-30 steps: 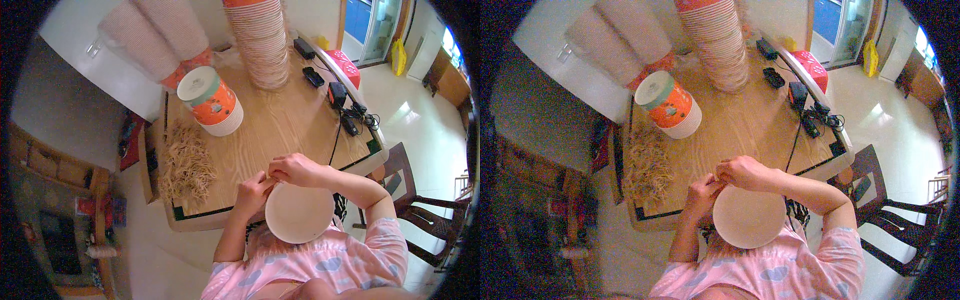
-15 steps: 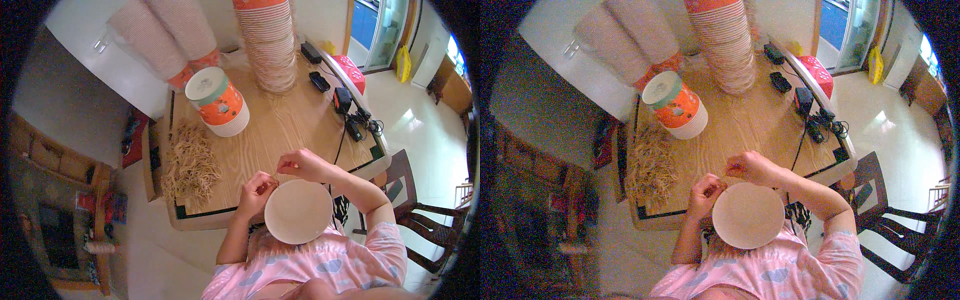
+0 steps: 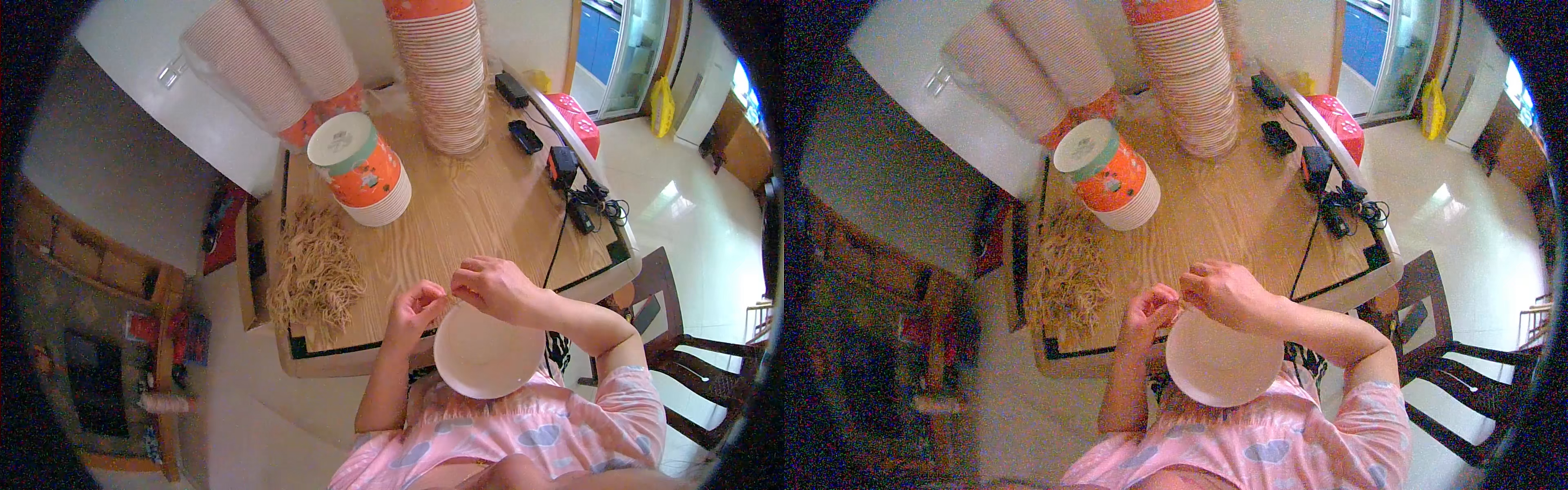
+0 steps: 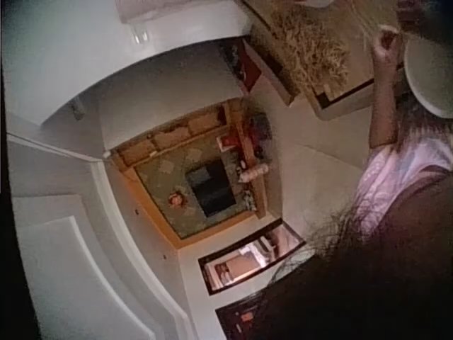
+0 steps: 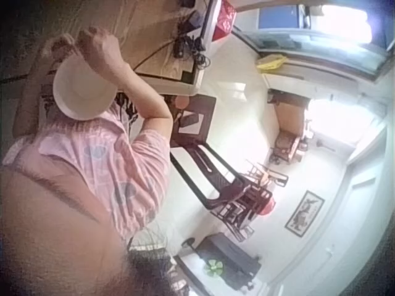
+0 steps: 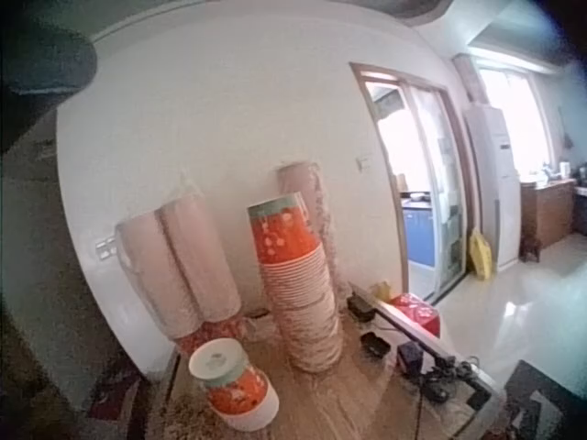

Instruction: Preparing containers by adding decorative straw and securing them with string.

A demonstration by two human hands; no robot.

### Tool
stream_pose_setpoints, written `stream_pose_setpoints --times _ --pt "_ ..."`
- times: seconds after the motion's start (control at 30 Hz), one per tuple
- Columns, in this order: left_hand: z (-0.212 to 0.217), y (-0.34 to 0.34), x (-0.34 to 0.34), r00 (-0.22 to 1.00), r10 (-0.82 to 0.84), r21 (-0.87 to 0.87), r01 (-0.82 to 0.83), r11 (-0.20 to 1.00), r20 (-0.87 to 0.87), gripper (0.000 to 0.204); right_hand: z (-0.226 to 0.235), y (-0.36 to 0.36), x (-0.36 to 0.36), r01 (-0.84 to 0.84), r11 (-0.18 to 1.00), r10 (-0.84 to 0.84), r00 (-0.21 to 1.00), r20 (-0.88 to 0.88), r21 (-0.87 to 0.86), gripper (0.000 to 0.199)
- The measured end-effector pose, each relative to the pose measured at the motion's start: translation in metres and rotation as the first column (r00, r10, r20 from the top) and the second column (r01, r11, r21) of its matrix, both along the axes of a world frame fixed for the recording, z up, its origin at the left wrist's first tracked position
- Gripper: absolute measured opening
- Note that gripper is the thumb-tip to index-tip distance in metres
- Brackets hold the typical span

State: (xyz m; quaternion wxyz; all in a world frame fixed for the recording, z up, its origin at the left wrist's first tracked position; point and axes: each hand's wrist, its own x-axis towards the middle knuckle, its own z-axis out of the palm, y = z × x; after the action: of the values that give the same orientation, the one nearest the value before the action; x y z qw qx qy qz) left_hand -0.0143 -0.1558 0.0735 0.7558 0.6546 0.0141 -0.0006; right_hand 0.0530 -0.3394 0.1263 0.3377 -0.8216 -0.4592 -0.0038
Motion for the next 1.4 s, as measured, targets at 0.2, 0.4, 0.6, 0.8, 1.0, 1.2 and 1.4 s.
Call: stream_pose_setpoints --times 0.2,0.4,0.6,0.8,1.0,1.2,1.4 --pt "-0.001 0.0 -0.001 0.977 -0.032 -0.265 -0.025 0.964 -0.209 0.007 0.002 0.001 -0.007 0.003 1.0 -0.005 0.994 0.112 0.015 0.013" --pt "0.001 -0.003 -0.003 0.984 -0.022 -0.211 -0.017 0.977 -0.178 0.009 0.0 0.002 -0.009 -0.009 0.999 0.004 0.993 0.116 0.041 0.013" --pt "0.008 -0.008 -0.004 0.983 -0.006 -0.206 -0.033 0.978 -0.185 0.009 0.0 0.001 -0.012 -0.027 0.999 0.024 0.994 0.108 0.032 0.013" --pt "0.003 -0.003 -0.005 0.985 0.01 -0.107 -0.029 0.994 -0.175 0.008 0.001 0.001 -0.012 -0.019 1.0 0.018 0.992 0.129 0.012 0.013" --pt "0.0 -0.003 -0.004 0.989 0.027 -0.051 -0.034 0.998 -0.142 0.007 0.0 0.001 -0.01 -0.016 0.999 0.022 0.99 0.137 -0.043 0.014" --pt "0.003 -0.003 -0.004 0.99 0.018 -0.049 -0.025 0.999 -0.143 0.005 0.001 0.001 -0.008 -0.029 0.997 0.039 0.991 0.131 -0.076 0.014" --pt "0.007 -0.003 -0.004 0.991 0.008 -0.006 -0.009 1.0 -0.13 0.007 0.001 -0.001 -0.006 -0.064 0.998 0.065 0.995 0.072 -0.012 0.013"
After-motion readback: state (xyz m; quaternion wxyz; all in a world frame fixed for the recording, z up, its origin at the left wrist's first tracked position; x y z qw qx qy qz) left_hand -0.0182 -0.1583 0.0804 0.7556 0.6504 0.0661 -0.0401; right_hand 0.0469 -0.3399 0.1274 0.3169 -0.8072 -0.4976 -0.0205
